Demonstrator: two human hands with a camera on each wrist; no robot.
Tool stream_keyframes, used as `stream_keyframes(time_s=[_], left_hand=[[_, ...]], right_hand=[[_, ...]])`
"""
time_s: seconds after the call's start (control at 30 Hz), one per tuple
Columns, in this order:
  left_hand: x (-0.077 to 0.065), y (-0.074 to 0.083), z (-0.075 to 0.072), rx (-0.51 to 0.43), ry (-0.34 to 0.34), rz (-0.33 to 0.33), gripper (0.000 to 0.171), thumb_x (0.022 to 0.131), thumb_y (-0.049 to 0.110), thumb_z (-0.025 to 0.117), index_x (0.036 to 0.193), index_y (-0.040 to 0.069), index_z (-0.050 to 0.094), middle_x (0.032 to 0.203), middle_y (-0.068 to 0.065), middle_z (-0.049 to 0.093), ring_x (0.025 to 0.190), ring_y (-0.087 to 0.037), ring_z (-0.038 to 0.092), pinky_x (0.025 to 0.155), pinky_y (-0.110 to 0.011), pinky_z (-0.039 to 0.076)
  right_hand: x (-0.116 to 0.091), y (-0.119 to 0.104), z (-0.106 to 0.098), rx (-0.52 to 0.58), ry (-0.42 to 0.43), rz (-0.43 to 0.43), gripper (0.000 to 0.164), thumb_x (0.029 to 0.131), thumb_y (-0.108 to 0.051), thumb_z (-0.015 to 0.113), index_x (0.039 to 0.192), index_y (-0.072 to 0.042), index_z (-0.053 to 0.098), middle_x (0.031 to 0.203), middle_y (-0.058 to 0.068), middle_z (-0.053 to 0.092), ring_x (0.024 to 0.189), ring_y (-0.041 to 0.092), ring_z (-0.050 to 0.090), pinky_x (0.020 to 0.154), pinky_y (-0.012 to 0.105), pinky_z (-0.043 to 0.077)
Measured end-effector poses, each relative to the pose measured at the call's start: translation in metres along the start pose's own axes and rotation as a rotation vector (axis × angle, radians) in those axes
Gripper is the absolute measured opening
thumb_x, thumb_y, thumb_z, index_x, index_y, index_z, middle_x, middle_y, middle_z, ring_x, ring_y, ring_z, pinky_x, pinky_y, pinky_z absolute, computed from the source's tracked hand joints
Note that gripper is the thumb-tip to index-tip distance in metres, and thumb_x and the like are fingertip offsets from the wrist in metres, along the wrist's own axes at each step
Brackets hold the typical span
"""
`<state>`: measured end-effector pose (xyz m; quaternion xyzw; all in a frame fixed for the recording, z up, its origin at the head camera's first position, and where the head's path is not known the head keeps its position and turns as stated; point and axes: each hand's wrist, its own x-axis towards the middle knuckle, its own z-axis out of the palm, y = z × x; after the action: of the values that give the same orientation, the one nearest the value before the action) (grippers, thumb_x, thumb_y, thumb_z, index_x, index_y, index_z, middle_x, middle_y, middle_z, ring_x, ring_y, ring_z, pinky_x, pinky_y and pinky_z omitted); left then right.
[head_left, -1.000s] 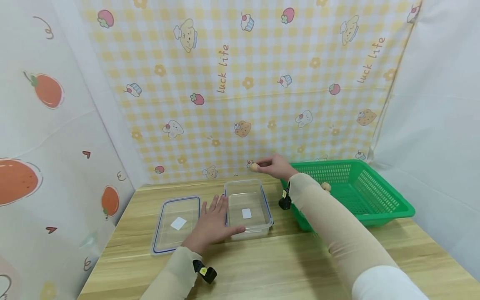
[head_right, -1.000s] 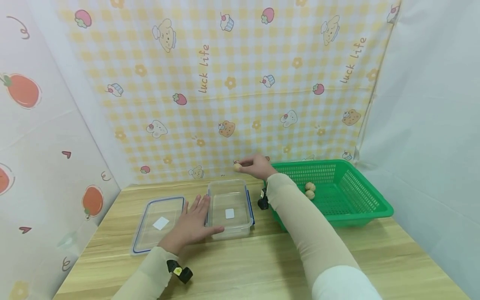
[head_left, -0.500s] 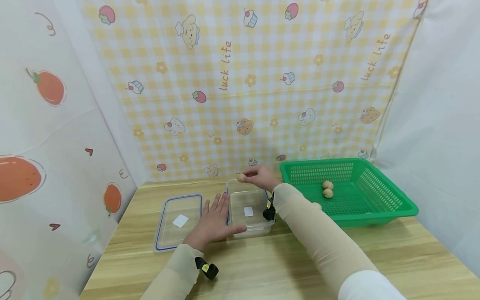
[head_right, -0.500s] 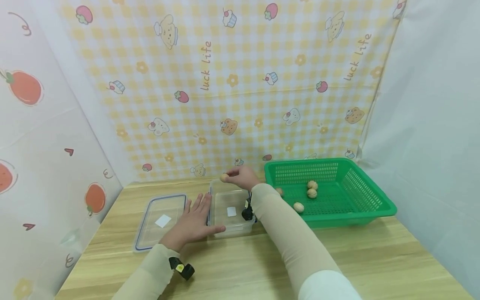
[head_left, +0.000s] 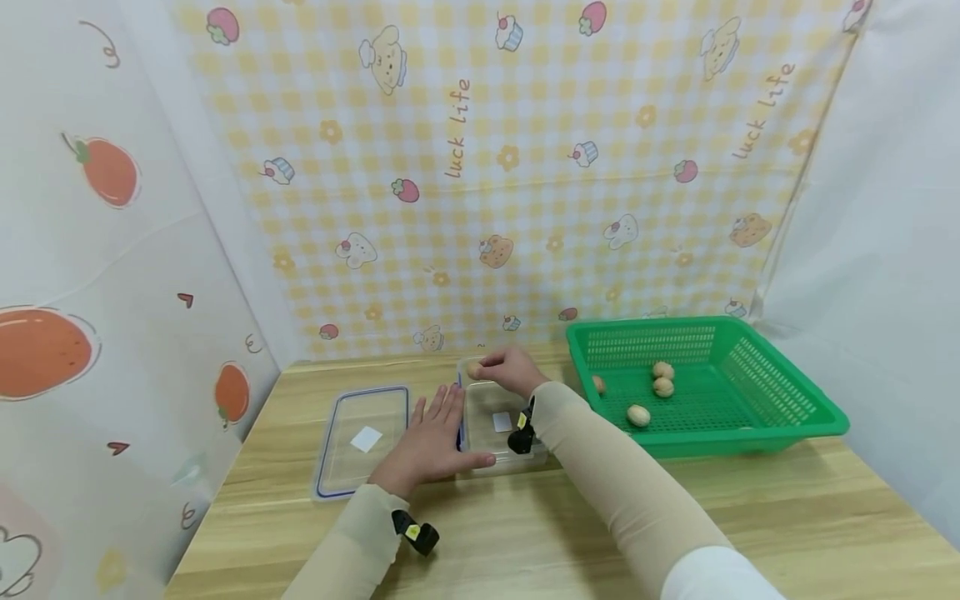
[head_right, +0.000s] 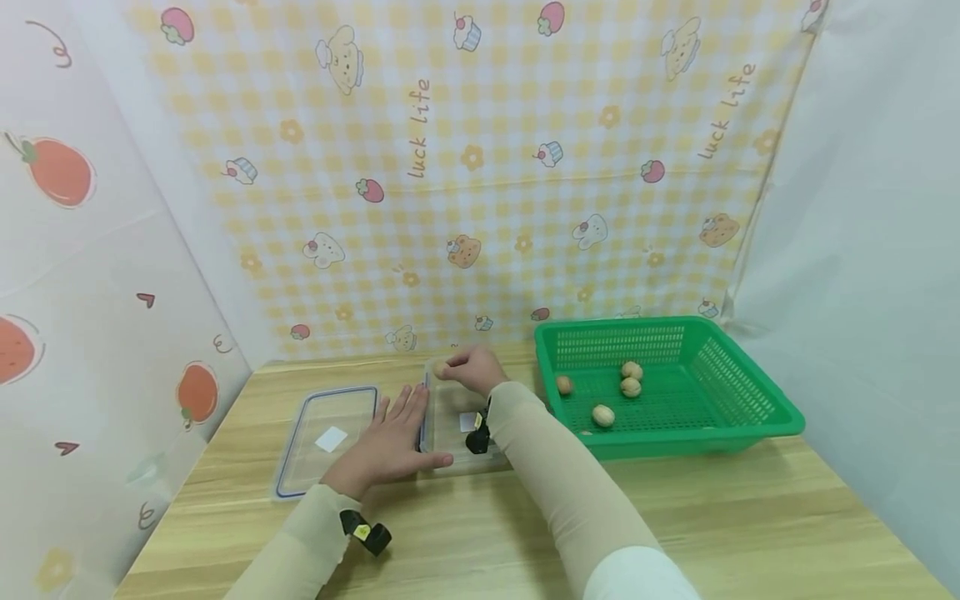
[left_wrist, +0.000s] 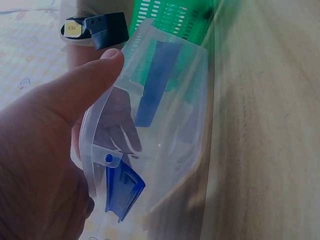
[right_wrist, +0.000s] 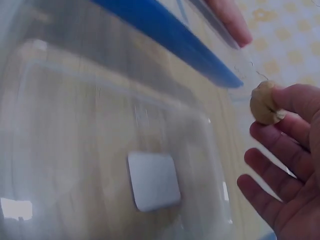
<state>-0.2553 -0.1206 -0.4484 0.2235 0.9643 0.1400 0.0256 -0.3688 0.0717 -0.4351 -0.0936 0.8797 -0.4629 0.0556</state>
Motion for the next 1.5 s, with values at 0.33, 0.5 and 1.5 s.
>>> stream_keyframes(time_s=[0.33,0.5,1.5], left_hand=[[0.0,0.002,-0.001,0.004,-0.011,0.008,0.121,0.082,0.079,0.058,0.162,0.002,0.009,0.169,-0.015,0.009,0.156,-0.03,-0.001,0.122,-0.059,0.002],[-0.001,0.004,0.003,-0.015,-0.026,0.007,0.12,0.083,0.078,0.059,0.162,0.002,0.008,0.169,-0.015,0.008,0.156,-0.031,-0.001,0.122,-0.059,0.001],[0.004,-0.001,0.001,0.006,-0.013,-0.001,0.124,0.081,0.083,0.056,0.162,0.003,0.007,0.169,-0.013,0.006,0.156,-0.031,0.0,0.122,-0.059,0.001]], right_hand=[[0.001,0.001,0.011,-0.016,-0.003,0.07,0.034,0.09,-0.033,0.077,0.115,-0.01,0.078,0.115,0.007,0.074,0.111,0.027,0.066,0.1,0.045,0.051],[0.001,0.009,0.015,-0.008,-0.003,0.082,0.029,0.087,-0.029,0.08,0.108,-0.009,0.079,0.107,0.005,0.076,0.104,0.024,0.068,0.096,0.042,0.053],[0.03,0.024,0.028,-0.059,0.011,0.106,0.021,0.079,-0.025,0.087,0.093,-0.011,0.08,0.093,0.0,0.074,0.079,0.017,0.062,0.068,0.03,0.051]])
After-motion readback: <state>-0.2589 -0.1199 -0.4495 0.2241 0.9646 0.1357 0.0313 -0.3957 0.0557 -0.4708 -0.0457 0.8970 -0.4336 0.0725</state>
